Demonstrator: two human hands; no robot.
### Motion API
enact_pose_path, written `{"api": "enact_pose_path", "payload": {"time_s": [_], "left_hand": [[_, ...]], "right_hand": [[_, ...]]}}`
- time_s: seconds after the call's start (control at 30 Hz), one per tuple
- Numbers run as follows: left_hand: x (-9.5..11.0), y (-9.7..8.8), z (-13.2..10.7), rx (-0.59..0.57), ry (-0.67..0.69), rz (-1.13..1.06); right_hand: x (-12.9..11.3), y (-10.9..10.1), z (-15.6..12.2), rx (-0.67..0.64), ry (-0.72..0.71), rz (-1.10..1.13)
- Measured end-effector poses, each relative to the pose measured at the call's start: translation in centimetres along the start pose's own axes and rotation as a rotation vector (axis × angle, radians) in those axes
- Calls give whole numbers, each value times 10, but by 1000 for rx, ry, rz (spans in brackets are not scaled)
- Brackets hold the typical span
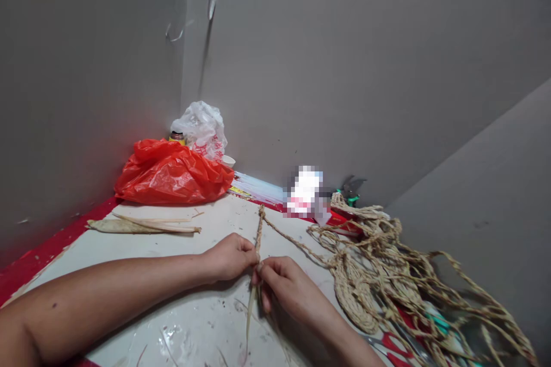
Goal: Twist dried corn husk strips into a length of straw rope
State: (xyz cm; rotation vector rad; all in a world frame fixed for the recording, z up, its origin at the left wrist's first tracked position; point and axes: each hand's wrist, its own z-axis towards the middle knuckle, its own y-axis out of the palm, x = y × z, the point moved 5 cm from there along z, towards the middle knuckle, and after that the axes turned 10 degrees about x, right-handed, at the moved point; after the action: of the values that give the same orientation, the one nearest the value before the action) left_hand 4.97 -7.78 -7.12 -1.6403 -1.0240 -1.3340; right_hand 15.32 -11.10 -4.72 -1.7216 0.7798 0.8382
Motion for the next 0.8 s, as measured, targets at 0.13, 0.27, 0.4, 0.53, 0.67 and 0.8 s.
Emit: {"api": "enact_pose_path", "payload": {"time_s": [0.13,0.27,0.4,0.53,0.67,0.8], "left_hand": [[-4,0,2,7,10,-29],[-1,-3,0,59,-7,-30],[0,-5,-1,57,-25,-29],[2,-6,-3,31,-2,-49],[6,-10,-5,-6,-59,-115],[12,-8,-7,-125,-103,-218]], "right_hand": [[1,6,0,7,22,33],[8,13,1,7,73,15],[-1,10,-5,202,-160,-325],[-11,2,-13,209,-275,-483],[-16,-25,-7,233,-261,-252],[-15,-33,6,261,-199,91]]}}
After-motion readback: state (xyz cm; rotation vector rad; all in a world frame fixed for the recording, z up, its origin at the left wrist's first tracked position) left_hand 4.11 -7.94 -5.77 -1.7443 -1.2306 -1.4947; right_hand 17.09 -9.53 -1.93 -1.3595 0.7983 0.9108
